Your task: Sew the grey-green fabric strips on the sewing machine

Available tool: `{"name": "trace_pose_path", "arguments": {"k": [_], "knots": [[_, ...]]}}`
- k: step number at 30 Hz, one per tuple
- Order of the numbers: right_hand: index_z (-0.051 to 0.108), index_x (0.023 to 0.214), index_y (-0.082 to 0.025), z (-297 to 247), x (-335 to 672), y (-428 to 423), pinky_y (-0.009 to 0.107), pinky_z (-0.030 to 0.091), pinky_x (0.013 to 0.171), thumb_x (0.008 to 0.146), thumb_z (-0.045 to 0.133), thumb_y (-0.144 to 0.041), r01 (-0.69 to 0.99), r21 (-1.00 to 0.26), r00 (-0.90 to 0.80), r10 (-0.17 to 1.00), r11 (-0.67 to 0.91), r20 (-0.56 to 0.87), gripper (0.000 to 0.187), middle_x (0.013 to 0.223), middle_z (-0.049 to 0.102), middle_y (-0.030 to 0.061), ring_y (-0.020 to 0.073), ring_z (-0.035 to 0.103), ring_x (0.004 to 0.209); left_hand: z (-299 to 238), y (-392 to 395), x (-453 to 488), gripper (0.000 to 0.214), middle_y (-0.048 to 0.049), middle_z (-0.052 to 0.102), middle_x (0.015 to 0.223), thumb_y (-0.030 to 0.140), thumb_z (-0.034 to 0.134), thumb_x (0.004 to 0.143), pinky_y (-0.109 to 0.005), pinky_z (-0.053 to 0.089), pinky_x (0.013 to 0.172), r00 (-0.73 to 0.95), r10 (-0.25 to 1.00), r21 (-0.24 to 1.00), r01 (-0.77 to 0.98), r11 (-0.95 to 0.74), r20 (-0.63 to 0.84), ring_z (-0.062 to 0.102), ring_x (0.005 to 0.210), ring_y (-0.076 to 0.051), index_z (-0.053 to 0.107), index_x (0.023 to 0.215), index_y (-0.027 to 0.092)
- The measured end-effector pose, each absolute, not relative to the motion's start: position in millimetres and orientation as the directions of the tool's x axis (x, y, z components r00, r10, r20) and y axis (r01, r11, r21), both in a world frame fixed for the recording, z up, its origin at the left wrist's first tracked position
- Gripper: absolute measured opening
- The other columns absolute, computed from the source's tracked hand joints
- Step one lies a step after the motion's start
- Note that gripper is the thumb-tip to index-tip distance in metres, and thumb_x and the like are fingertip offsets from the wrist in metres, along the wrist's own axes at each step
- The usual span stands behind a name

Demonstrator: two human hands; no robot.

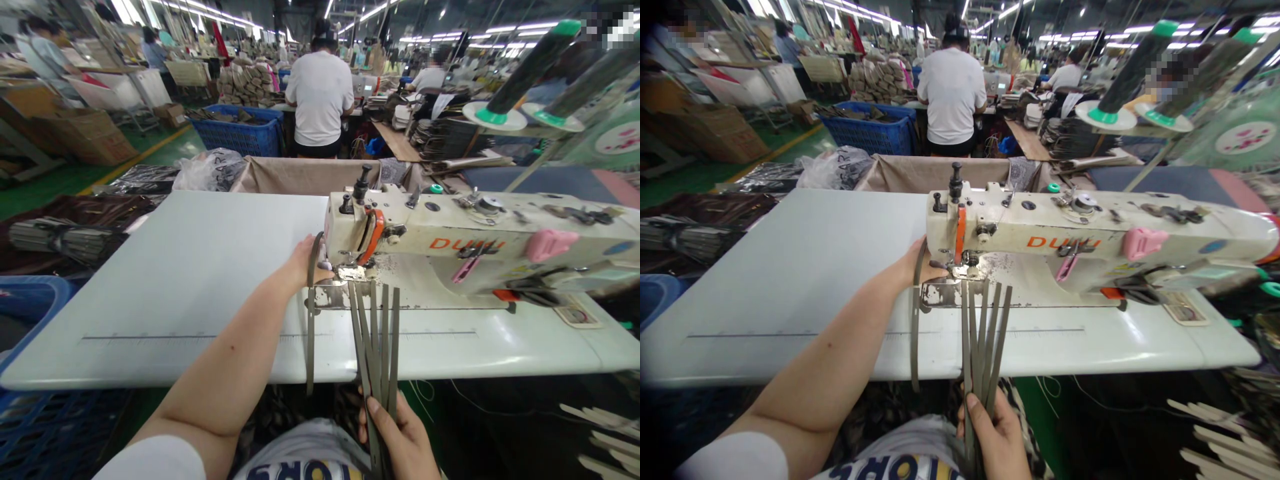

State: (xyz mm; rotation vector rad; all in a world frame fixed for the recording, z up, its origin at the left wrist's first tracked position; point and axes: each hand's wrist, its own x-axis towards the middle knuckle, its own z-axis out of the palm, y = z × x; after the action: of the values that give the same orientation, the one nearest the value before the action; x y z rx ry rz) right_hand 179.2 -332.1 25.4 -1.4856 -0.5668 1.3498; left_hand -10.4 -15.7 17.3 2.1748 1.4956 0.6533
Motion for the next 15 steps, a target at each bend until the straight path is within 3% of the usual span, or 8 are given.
{"name": "trace_pose_path", "arguments": {"k": [5,10,15], "knots": [[0.079,0.086,-0.022,22.2,176.0,-333.1,0.03,0.051,0.058,0.071,0.102,-0.082,-0.22,-0.906,0.329,0.847,-0.361,-0.417,0.065,0.063,0.07,-0.0004,0.0175,0.059,0.054,15.4,-13.5,-10.1,0.074,-0.0171,0.078,0.138,0.02,0.101,0.066,-0.059,0.054,0.128,0.28,0.953,0.631,0.72,-0.289,0.116,0.071,0.136,-0.045,0.073,0.135,0.016],[0.081,0.098,-0.022,20.0,175.5,-334.0,0.029,0.05,0.056,0.07,0.104,-0.08,-0.226,-0.913,0.357,0.843,-0.34,-0.402,0.068,0.064,0.073,-0.0006,0.0167,0.06,0.053,19.1,-14.2,-10.6,0.064,-0.0152,0.079,0.137,0.018,0.1,0.065,-0.062,0.056,0.126,0.26,0.96,0.639,0.722,-0.265,0.104,0.073,0.133,-0.045,0.077,0.125,0.02],[0.079,0.101,-0.02,17.6,175.3,-335.8,0.029,0.047,0.055,0.067,0.106,-0.079,-0.253,-0.904,0.369,0.829,-0.345,-0.42,0.073,0.063,0.072,-0.0011,0.017,0.06,0.051,16.3,-13.2,-7.9,0.042,-0.016,0.08,0.138,0.016,0.086,0.081,-0.06,0.057,0.125,0.286,0.948,0.689,0.659,-0.302,0.142,0.072,0.135,-0.044,0.082,0.123,0.02]]}}
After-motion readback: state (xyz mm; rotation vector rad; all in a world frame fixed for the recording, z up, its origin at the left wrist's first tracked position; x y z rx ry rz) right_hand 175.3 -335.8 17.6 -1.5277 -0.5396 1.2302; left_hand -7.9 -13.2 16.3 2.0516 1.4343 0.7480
